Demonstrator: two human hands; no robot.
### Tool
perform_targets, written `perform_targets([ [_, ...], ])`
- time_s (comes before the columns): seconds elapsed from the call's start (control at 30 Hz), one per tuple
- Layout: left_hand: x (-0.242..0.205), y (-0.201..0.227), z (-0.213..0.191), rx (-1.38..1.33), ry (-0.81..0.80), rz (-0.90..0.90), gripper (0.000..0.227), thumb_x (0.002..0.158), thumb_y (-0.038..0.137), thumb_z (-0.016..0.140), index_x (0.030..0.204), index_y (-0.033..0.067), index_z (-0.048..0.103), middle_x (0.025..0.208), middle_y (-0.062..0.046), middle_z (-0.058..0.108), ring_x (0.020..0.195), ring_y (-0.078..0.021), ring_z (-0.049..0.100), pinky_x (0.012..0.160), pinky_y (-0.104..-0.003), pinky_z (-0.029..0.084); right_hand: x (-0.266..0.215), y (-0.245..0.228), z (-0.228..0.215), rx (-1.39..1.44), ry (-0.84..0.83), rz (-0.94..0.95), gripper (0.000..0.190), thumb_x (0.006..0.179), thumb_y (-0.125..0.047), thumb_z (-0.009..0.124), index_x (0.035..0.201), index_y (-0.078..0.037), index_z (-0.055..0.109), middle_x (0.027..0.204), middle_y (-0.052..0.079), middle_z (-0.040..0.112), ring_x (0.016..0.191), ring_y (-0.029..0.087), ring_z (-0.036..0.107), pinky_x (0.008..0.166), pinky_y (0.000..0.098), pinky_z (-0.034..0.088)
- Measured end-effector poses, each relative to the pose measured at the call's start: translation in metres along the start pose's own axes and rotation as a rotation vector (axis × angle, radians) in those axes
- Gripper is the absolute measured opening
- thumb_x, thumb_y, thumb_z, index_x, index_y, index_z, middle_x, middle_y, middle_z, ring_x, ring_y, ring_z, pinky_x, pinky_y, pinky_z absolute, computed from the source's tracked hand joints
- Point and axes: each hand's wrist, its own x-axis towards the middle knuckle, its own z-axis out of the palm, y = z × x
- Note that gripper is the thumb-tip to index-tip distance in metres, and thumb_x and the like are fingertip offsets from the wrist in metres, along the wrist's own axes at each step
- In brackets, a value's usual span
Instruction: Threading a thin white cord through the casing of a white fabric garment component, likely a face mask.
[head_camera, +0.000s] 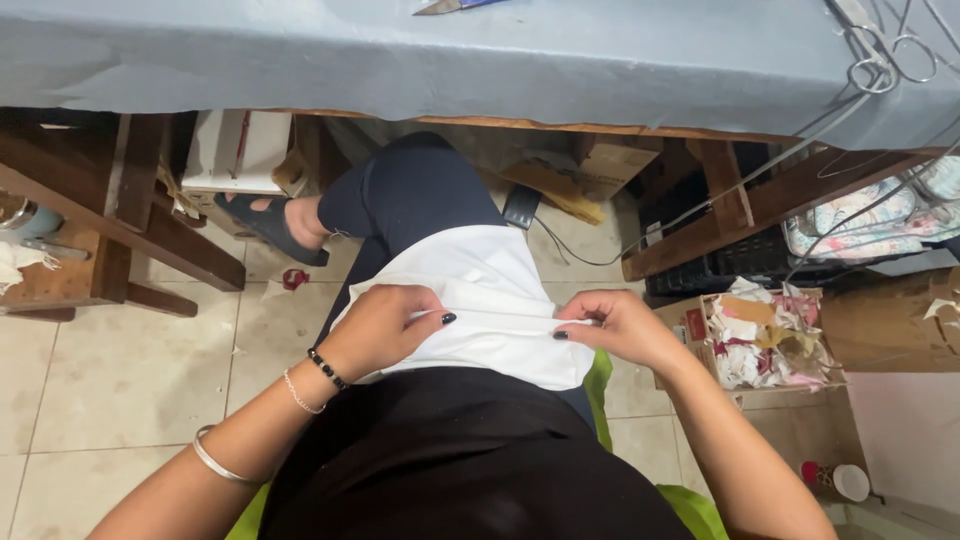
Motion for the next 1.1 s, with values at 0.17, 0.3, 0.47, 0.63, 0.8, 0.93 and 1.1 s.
perform_targets([
  [0.17,0.008,-0.029,0.007,0.035,0.121,0.033,0.016,0.089,0.023,0.064,0.094,0.0145,0.077,0.086,-0.009,0.079,0.092,-0.0345,0.074,0.081,-0.045,0.057,-0.011,0.018,-0.003,-0.151,0.069,-0.033,0.016,0.092,-0.019,0.069,0.106,-0.013,0.075,0.078,0.006,0.079,0.074,0.02,0.075,0.072,0.0376,0.059],
  [0.3,0.005,-0.042,-0.006,0.046,0.2,0.035,0.014,0.085,0.021,0.067,0.093,0.0149,0.077,0.086,-0.008,0.079,0.092,-0.0333,0.074,0.082,-0.044,0.057,-0.029,0.033,-0.011,-0.204,0.13,0.003,0.014,0.097,-0.025,0.062,0.102,-0.017,0.072,0.075,0.004,0.082,0.069,0.016,0.075,0.071,0.0339,0.059],
  [0.47,-0.009,0.011,0.018,0.074,0.177,0.169,0.019,0.094,0.028,0.062,0.092,0.0163,0.077,0.081,-0.01,0.077,0.083,-0.0363,0.072,0.081,-0.045,0.056,-0.026,0.033,0.01,-0.222,0.276,-0.153,0.012,0.091,-0.017,0.072,0.101,-0.014,0.076,0.076,0.006,0.08,0.071,0.022,0.074,0.072,0.0364,0.059],
  [0.63,-0.022,-0.005,0.029,0.652,0.809,1.017,0.021,0.098,0.01,0.051,0.107,0.0076,0.07,0.083,-0.008,0.062,0.062,-0.0208,0.058,0.066,-0.036,0.054,-0.034,0.047,0.026,-0.657,0.683,-0.683,0.009,0.085,-0.014,0.078,0.089,-0.023,0.076,0.087,-0.007,0.078,0.072,0.019,0.072,0.066,0.0333,0.058],
  [0.8,-0.026,0.002,0.024,0.775,0.844,1.194,0.02,0.097,0.005,0.054,0.097,0.0022,0.073,0.087,-0.016,0.068,0.069,-0.0252,0.062,0.07,-0.038,0.058,-0.04,0.062,0.028,-0.817,0.758,-0.966,0.008,0.083,-0.016,0.08,0.089,-0.019,0.076,0.098,0.001,0.078,0.078,0.021,0.072,0.073,0.0376,0.062],
  [0.93,-0.024,0.009,0.02,0.748,0.868,1.207,0.02,0.097,0.004,0.053,0.094,0.0007,0.072,0.085,-0.017,0.067,0.068,-0.0259,0.062,0.07,-0.038,0.057,-0.04,0.038,0.029,-0.785,0.744,-0.992,0.004,0.087,-0.013,0.075,0.091,-0.014,0.075,0.098,0.005,0.077,0.078,0.024,0.072,0.072,0.0389,0.061],
  [1.1,-0.027,-0.007,0.01,0.845,0.845,1.118,0.013,0.095,0.002,0.06,0.088,0.0028,0.071,0.08,-0.014,0.062,0.067,-0.0259,0.061,0.07,-0.039,0.057,-0.041,0.095,0.015,-0.959,0.778,-0.889,0.007,0.095,-0.017,0.07,0.092,-0.015,0.076,0.091,0.004,0.074,0.07,0.024,0.068,0.067,0.0394,0.058],
])
